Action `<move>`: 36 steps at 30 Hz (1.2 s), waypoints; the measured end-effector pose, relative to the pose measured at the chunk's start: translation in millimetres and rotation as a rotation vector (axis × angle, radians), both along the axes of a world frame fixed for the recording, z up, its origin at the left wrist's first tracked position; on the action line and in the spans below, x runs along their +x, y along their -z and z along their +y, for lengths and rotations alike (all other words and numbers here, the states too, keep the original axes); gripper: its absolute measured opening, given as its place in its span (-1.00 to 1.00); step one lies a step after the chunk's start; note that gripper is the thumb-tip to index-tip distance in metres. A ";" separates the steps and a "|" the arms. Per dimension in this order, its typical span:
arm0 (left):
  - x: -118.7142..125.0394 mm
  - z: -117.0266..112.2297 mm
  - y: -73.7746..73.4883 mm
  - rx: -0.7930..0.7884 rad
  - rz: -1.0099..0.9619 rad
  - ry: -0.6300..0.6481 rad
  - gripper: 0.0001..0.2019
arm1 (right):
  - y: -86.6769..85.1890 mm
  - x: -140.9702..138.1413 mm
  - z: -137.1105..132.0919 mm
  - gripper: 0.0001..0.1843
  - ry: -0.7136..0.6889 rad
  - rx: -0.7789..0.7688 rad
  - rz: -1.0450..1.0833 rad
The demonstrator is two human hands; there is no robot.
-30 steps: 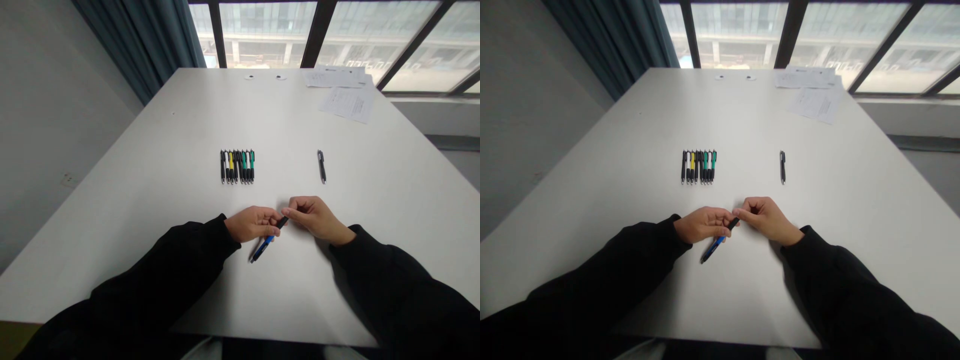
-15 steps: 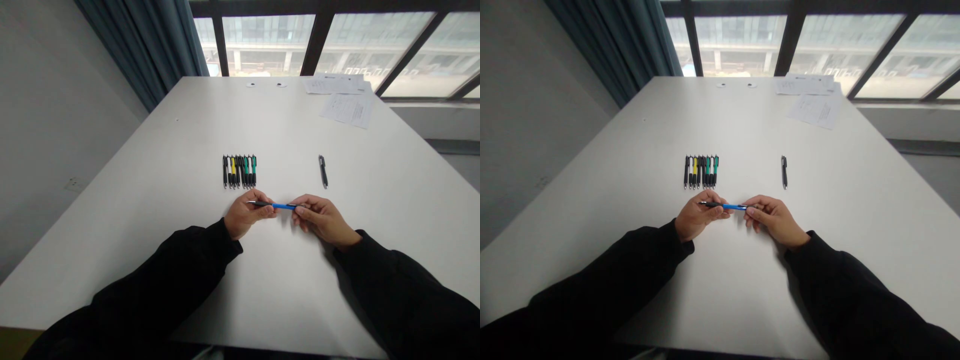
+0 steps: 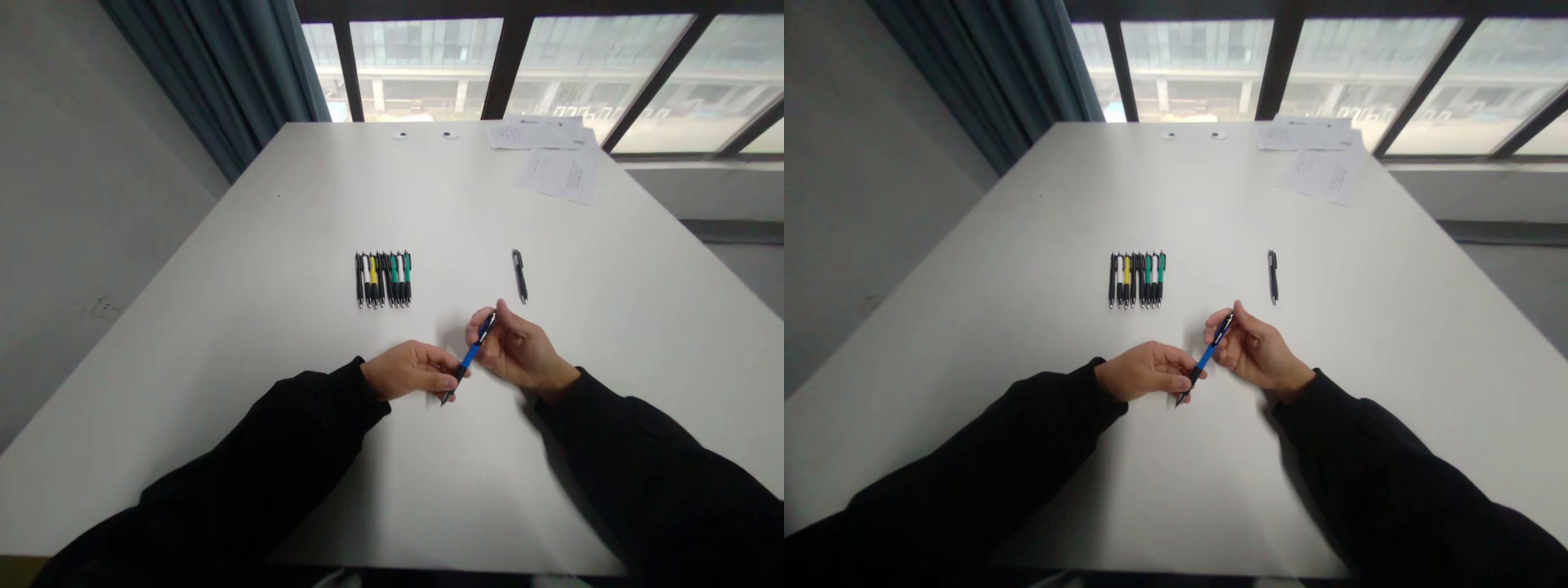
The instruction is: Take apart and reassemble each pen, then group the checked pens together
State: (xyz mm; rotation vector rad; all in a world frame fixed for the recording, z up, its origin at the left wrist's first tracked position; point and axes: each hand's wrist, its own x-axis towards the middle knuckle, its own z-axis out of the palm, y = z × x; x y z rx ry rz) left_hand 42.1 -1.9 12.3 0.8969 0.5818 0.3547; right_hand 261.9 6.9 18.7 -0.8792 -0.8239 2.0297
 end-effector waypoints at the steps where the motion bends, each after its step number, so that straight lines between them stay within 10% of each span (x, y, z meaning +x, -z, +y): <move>1: -0.1 -0.3 -1.2 0.017 0.004 0.016 -0.57 | -0.5 -0.8 -0.3 -0.57 -0.022 0.005 -0.003; 13: -0.9 -10.2 3.9 0.093 0.000 0.012 -0.66 | -3.3 -0.9 -1.8 -0.65 -0.296 -0.066 0.114; 27: -0.3 -7.7 2.6 0.086 -0.014 0.025 -0.63 | -1.7 -4.5 -2.2 -0.62 -0.209 -0.020 0.088; 36: 6.8 -3.1 5.6 0.164 0.054 -0.438 -0.59 | 4.3 -24.0 -32.8 -0.60 -0.073 0.527 -0.590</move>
